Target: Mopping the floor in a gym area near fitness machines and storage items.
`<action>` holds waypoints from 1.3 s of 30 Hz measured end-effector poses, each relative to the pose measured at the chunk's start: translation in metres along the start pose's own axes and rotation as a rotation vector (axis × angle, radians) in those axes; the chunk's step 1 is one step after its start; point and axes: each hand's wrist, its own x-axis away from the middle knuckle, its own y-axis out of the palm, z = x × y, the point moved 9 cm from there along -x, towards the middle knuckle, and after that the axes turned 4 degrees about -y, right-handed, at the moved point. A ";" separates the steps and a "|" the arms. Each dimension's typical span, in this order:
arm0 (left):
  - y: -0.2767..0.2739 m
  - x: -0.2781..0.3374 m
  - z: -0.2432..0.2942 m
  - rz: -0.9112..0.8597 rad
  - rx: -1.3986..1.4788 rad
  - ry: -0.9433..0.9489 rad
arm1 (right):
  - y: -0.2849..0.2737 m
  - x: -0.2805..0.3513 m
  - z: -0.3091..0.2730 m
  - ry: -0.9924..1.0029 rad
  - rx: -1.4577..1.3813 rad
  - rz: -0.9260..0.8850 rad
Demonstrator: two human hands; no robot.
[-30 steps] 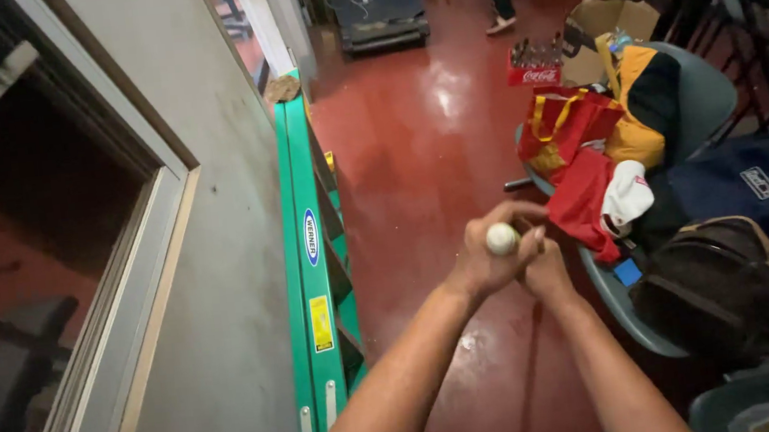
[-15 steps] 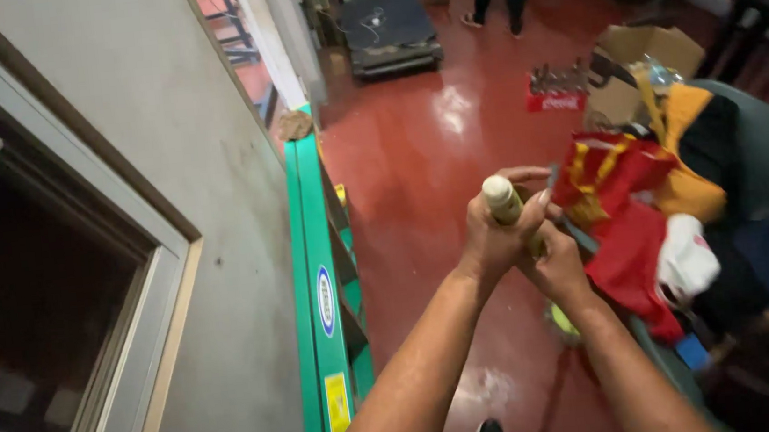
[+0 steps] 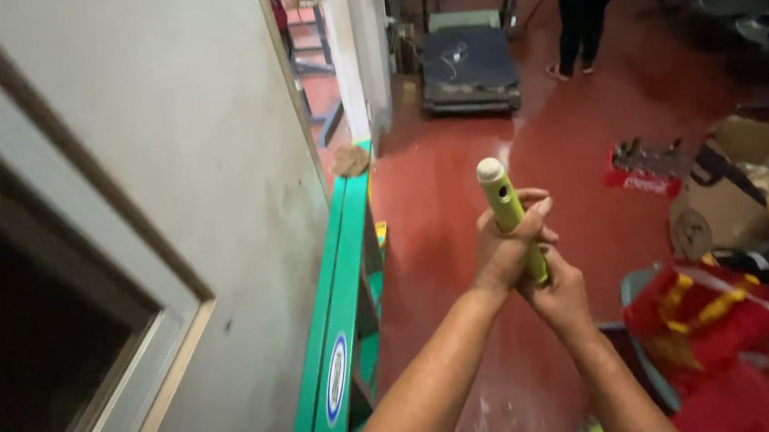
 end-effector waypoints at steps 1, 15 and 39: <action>-0.003 -0.017 0.002 -0.005 -0.002 0.007 | 0.006 -0.015 0.013 -0.008 0.000 0.004; -0.106 -0.256 -0.087 0.002 0.111 -0.084 | 0.092 -0.175 0.195 0.125 -0.081 0.049; -0.205 -0.578 -0.270 0.220 -0.137 -0.098 | 0.145 -0.333 0.520 0.441 0.073 -0.029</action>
